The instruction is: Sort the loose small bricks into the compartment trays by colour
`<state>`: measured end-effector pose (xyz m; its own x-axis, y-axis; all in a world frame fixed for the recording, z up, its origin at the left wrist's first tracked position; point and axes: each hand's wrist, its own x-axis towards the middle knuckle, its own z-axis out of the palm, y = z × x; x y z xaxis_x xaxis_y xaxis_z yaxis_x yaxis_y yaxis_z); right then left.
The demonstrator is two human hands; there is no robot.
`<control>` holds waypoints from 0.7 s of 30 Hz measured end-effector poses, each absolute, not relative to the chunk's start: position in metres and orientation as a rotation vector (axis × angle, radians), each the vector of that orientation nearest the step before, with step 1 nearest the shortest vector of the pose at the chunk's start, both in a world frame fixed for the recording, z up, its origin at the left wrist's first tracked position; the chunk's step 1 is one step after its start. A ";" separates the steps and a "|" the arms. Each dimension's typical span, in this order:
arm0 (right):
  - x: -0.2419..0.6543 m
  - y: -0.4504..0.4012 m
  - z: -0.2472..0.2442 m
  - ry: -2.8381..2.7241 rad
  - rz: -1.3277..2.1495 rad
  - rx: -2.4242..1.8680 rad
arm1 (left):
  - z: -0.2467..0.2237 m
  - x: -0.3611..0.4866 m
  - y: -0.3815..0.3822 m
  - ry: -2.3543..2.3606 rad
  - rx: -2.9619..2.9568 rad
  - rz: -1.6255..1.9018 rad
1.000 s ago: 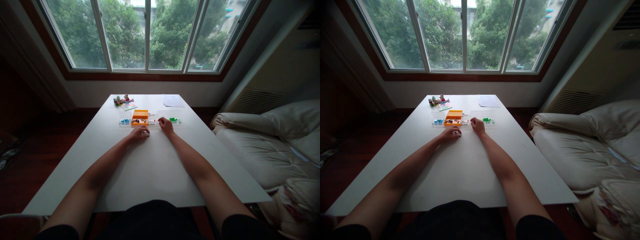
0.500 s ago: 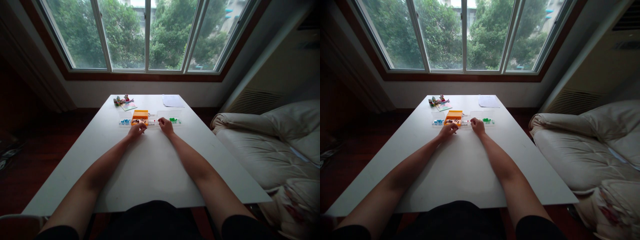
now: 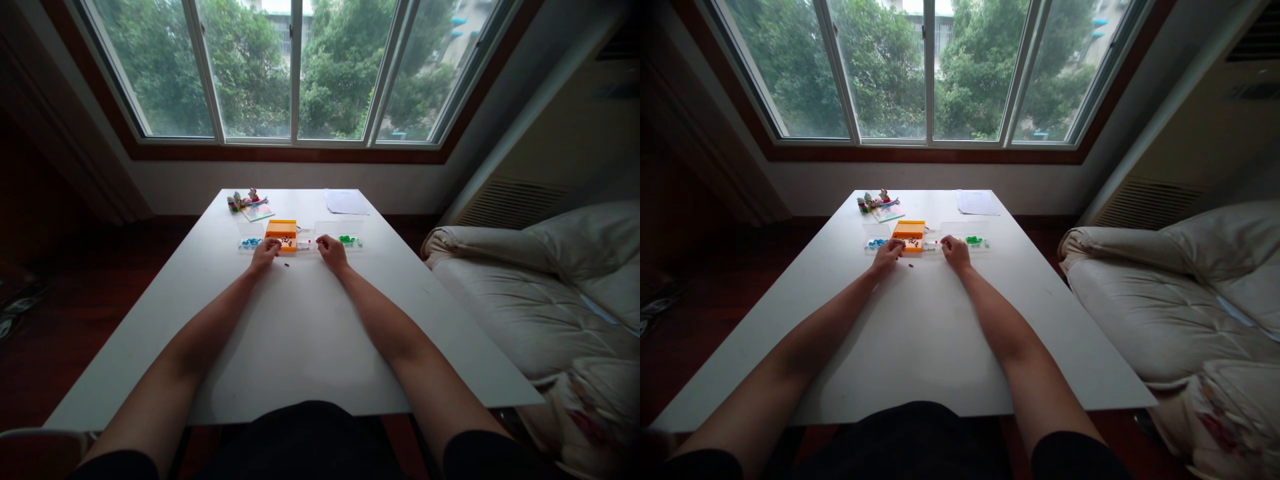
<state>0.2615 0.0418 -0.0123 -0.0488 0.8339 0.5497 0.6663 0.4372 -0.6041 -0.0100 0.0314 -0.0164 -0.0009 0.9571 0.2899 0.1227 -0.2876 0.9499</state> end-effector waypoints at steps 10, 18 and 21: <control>0.260 0.039 -0.009 -1.789 0.233 -1.329 | -0.012 -0.008 0.029 1.206 1.456 1.247; 0.262 0.043 -0.013 -1.784 0.218 -1.301 | -0.012 -0.018 0.028 1.302 1.902 1.128; 0.261 0.042 -0.012 -1.781 0.225 -1.303 | -0.007 -0.019 0.022 1.259 2.158 0.930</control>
